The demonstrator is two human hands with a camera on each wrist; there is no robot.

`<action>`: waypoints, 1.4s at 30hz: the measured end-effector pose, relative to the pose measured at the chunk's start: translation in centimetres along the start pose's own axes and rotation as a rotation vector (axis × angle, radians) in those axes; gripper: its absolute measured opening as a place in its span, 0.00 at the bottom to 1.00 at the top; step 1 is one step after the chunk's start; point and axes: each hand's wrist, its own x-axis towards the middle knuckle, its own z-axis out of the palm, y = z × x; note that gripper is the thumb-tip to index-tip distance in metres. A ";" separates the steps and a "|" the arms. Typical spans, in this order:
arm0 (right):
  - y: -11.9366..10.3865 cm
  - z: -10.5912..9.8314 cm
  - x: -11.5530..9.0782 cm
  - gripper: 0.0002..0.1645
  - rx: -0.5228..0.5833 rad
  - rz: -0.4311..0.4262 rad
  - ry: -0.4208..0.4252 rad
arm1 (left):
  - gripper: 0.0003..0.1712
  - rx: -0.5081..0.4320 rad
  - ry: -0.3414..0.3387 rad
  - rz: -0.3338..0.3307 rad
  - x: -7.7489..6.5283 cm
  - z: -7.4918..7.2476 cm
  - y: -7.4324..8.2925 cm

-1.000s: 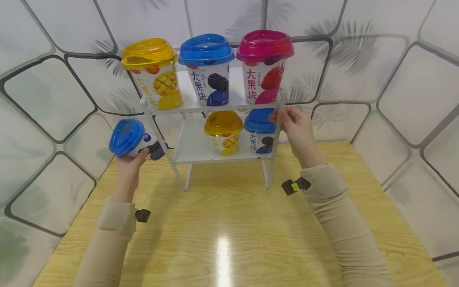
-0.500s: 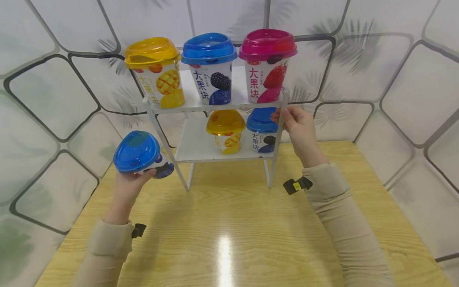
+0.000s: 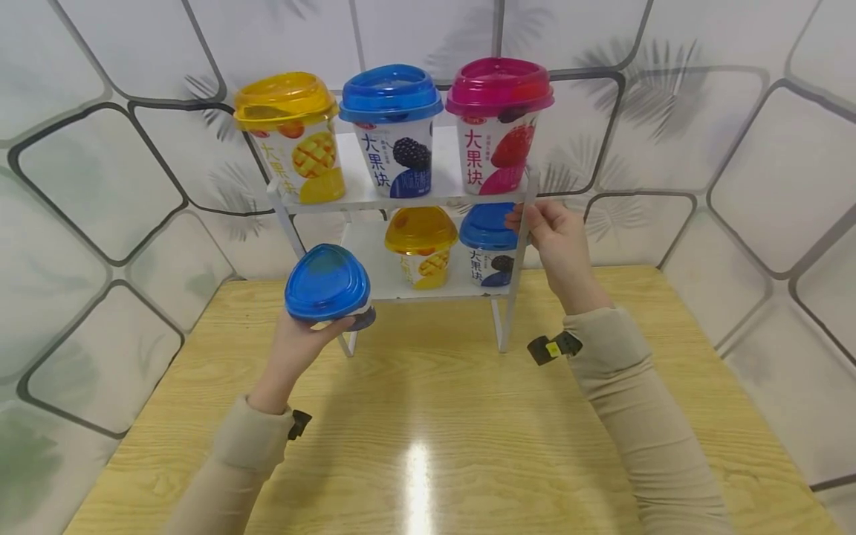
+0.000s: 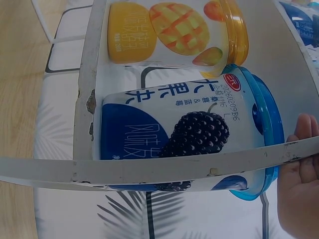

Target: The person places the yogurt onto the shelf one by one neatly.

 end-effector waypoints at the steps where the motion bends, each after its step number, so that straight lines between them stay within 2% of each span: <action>1: 0.0 0.0 0.0 0.10 0.000 0.001 -0.001 | 0.43 -0.006 0.003 0.007 0.2 0.3 0.0; 6: 0.0 0.0 0.0 0.09 0.011 0.002 -0.009 | 0.42 -0.007 0.019 0.052 0.9 1.2 -0.3; 9: 0.0 0.0 0.0 0.09 0.028 -0.008 -0.023 | 0.41 0.017 0.035 0.051 1.4 1.4 -1.5; 13: 0.0 0.0 0.0 0.09 0.040 -0.019 -0.032 | 0.42 0.071 0.058 0.017 2.1 1.6 -3.2; 16: 0.0 -0.1 0.0 0.09 0.035 -0.027 -0.027 | 0.41 0.151 0.071 0.011 2.5 1.6 -3.4; 25: 0.1 -0.1 0.0 0.09 0.032 -0.026 -0.017 | 0.34 0.565 0.105 0.009 3.4 1.0 -2.9; 28: 0.2 -0.1 0.0 0.09 0.032 -0.019 -0.015 | 0.32 0.664 0.113 0.024 3.6 0.9 -2.9; 33: 0.2 0.0 -0.1 0.09 0.026 -0.015 -0.015 | 0.26 0.764 0.127 0.039 3.8 0.9 -2.9; 38: 0.2 0.0 0.0 0.08 0.025 -0.020 -0.016 | 0.34 0.853 0.128 0.046 4.0 1.0 -3.0; 42: 0.2 0.0 0.1 0.08 0.021 -0.022 -0.010 | 0.35 0.888 0.129 0.060 4.2 1.1 -3.2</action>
